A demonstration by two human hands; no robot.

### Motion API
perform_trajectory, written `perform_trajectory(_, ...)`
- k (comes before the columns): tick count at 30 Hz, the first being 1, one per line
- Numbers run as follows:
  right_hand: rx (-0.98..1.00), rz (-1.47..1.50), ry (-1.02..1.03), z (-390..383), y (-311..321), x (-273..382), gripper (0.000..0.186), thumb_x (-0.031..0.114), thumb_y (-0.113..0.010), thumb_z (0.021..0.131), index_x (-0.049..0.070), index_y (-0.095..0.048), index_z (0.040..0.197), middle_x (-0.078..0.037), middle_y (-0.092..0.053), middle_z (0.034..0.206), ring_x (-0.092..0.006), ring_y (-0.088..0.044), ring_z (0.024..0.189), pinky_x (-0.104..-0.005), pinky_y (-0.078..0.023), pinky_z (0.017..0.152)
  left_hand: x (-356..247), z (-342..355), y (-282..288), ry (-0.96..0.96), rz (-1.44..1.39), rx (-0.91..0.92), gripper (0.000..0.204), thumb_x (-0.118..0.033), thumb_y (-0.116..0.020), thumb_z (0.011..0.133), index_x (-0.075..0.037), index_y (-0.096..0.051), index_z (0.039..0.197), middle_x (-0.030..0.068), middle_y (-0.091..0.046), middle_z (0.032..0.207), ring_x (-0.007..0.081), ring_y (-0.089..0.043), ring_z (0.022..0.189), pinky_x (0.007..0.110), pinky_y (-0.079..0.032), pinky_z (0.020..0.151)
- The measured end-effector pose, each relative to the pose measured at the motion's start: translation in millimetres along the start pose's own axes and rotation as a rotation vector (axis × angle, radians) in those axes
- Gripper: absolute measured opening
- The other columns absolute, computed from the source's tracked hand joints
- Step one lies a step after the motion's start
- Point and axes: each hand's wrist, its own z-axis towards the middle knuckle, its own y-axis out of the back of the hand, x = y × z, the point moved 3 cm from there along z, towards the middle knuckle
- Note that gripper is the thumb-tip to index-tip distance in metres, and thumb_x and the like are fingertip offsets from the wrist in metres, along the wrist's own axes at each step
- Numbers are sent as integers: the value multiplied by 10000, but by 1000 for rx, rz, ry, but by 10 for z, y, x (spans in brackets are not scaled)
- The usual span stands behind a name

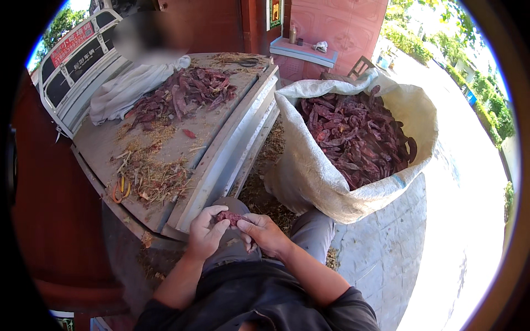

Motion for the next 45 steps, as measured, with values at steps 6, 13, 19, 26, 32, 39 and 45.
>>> perform_trajectory(6,-72,-191,63,-81,-3,44,222,263,-656,1068,48,-658,1125,4,-624,818,-97,-611,705,-260,-541,654,87,-57,14,170,-321,-108,297,-97,-696,1026,28,-622,1285,48,-705,995,129,-682,902,284,-563,853)
perform_trajectory(13,-298,-723,436,-402,-197,1022,220,201,-683,1042,-14,-674,1089,-46,-671,816,-110,-644,703,-288,-534,650,130,240,363,-27,-131,-82,313,-139,-740,1005,30,-659,1255,44,-712,991,128,-679,895,280,-547,830)
perform_trajectory(19,-1132,-1537,957,-1134,-34,2550,236,80,-704,931,-41,-689,1133,-143,-713,959,-229,-691,850,-344,-539,783,86,1288,1042,-224,597,-178,278,-115,-692,971,-10,-707,1229,148,-739,1025,283,-726,923,385,-569,810)
perform_trajectory(26,-903,-1352,1004,-1542,3,1896,176,71,-719,890,-24,-721,1038,-169,-721,942,-278,-707,835,-358,-549,774,456,2235,1017,-88,1072,-56,372,-92,-581,956,-164,-701,1300,63,-662,1339,339,-660,1189,477,-545,964)
perform_trajectory(32,-792,-1273,817,-1449,242,1371,96,89,-749,881,7,-746,931,-146,-725,819,-292,-717,738,-366,-549,686,352,2308,1005,30,1256,101,272,-95,-577,944,-143,-768,1131,99,-712,1219,347,-683,1131,486,-554,930)
perform_trajectory(39,-585,-1215,672,-1005,143,1132,119,122,-743,921,28,-748,994,-152,-739,910,-325,-718,799,-391,-559,733,149,1939,1103,-294,831,-64,172,-105,-695,926,-37,-751,1074,146,-752,1045,301,-725,935,421,-562,816)
perform_trajectory(45,-310,-1047,760,-332,-79,834,317,222,-704,1002,3,-683,1231,-196,-708,1178,-329,-716,971,-394,-575,858,-383,845,182,97,-297,199,106,-40,-650,1031,1,-720,1099,66,-733,1028,126,-684,874,283,-554,796)
